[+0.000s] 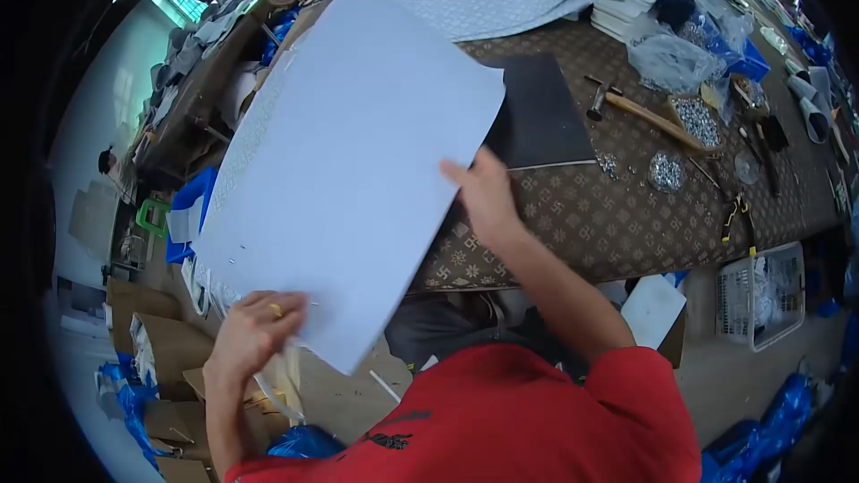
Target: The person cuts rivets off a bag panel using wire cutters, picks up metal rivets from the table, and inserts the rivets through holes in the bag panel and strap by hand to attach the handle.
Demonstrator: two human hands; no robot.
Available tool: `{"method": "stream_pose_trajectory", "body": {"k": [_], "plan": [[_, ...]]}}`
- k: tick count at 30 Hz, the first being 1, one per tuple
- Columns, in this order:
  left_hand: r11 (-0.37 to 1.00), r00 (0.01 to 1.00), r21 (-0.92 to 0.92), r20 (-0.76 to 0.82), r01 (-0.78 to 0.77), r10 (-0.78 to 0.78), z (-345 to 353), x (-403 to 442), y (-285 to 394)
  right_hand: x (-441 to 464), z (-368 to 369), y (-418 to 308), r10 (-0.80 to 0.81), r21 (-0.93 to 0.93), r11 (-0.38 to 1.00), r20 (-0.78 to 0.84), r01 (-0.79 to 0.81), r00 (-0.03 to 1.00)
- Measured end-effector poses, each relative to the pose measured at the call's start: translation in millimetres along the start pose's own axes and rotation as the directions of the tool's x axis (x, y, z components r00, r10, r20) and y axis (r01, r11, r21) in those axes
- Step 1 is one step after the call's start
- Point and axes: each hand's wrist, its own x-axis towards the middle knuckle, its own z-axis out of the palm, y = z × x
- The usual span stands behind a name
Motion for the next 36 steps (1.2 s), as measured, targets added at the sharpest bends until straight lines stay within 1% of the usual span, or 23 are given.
{"method": "stream_pose_trajectory", "body": {"k": [1, 3, 4, 6, 7, 8, 10, 12, 13, 15, 16, 18, 19, 20, 21, 24, 25, 26, 28, 29, 32, 33, 36], "plan": [[0.997, 0.998, 0.041, -0.02, 0.059, -0.059, 14, -19, -16, -20, 3, 10, 0.139, 0.007, 0.99, 0.037, -0.14, 0.99], [0.979, 0.989, 0.157, 0.042, 0.131, -0.139, 32, -61, -48, -53, 3, 30, 0.328, 0.06, 0.932, 0.274, -0.356, 0.904], [0.981, 0.99, 0.156, 0.064, 0.118, -0.129, 42, -86, -69, -59, 7, 37, 0.336, 0.077, 0.927, 0.265, -0.367, 0.904], [0.925, 0.949, 0.279, 0.11, 0.257, -0.296, 61, -121, -103, -67, 19, 42, 0.396, -0.004, 0.904, 0.382, -0.427, 0.835], [0.923, 0.946, 0.289, 0.122, 0.255, -0.3, 76, -128, -109, -69, 25, 44, 0.421, -0.048, 0.892, 0.445, -0.449, 0.79], [0.877, 0.907, 0.319, 0.104, 0.359, -0.409, 91, -131, -117, -68, 27, 46, 0.412, -0.033, 0.893, 0.456, -0.448, 0.789], [0.746, 0.794, 0.372, 0.038, 0.553, -0.607, 108, -134, -134, -59, 27, 51, 0.474, -0.153, 0.87, 0.518, -0.469, 0.712], [0.737, 0.732, -0.131, -0.098, 0.663, -0.675, 111, -61, -115, -56, 23, 51, 0.508, -0.218, 0.854, 0.547, -0.473, 0.666], [0.755, 0.731, -0.281, -0.206, 0.593, -0.651, 121, -29, -104, -57, 17, 49, 0.508, -0.228, 0.856, 0.534, -0.463, 0.676], [0.793, 0.735, -0.409, -0.334, 0.451, -0.59, 135, 46, -85, -60, 5, 44, 0.515, -0.259, 0.856, 0.509, -0.448, 0.689], [0.8, 0.747, -0.444, -0.344, 0.404, -0.569, 135, 83, -74, -62, -1, 41, 0.528, -0.274, 0.848, 0.512, -0.454, 0.677], [0.844, 0.76, -0.403, -0.402, 0.354, -0.511, 151, 150, -66, -68, -16, 26, 0.474, -0.259, 0.88, 0.443, -0.397, 0.761], [0.809, 0.731, -0.294, -0.348, 0.51, -0.587, 151, 176, -55, -72, -24, 15, 0.485, -0.273, 0.874, 0.443, -0.403, 0.754], [0.746, 0.687, -0.171, -0.301, 0.644, -0.661, 151, 194, -50, -77, -34, 2, 0.455, -0.322, 0.881, 0.371, -0.347, 0.81], [0.739, 0.679, -0.183, -0.3, 0.649, -0.67, 155, 200, -56, -81, -44, -13, 0.411, -0.373, 0.881, 0.302, -0.29, 0.86], [0.577, 0.542, -0.288, -0.2, 0.764, -0.817, 173, 213, -77, -100, -78, -54, 0.286, -0.424, 0.875, 0.062, -0.234, 0.956], [0.578, 0.544, -0.29, -0.195, 0.763, -0.816, 176, 212, -84, -104, -89, -64, 0.228, -0.405, 0.889, -0.016, -0.215, 0.973], [0.62, 0.59, -0.288, -0.192, 0.73, -0.784, 180, 206, -91, -107, -101, -73, 0.236, -0.406, 0.886, -0.021, -0.224, 0.972], [0.69, 0.669, -0.284, -0.184, 0.666, -0.721, 187, 194, -99, -112, -122, -85, 0.11, -0.454, 0.875, -0.148, -0.166, 0.983], [0.68, 0.661, -0.286, -0.174, 0.675, -0.73, 186, 194, -97, -111, -130, -87, 0.123, -0.456, 0.872, -0.141, -0.175, 0.982], [0.69, 0.682, -0.097, -0.104, 0.717, -0.724, 177, 202, -94, -96, -140, -85, 0.088, -0.392, 0.91, -0.138, -0.136, 0.987], [0.672, 0.663, -0.094, -0.109, 0.734, -0.74, 179, 202, -93, -87, -134, -81, 0.094, -0.393, 0.91, -0.113, -0.131, 0.989], [0.738, 0.7, -0.027, -0.292, 0.675, -0.651, 192, 204, -90, -51, -88, -59, 0.187, -0.428, 0.896, 0.116, -0.121, 0.976]]}}
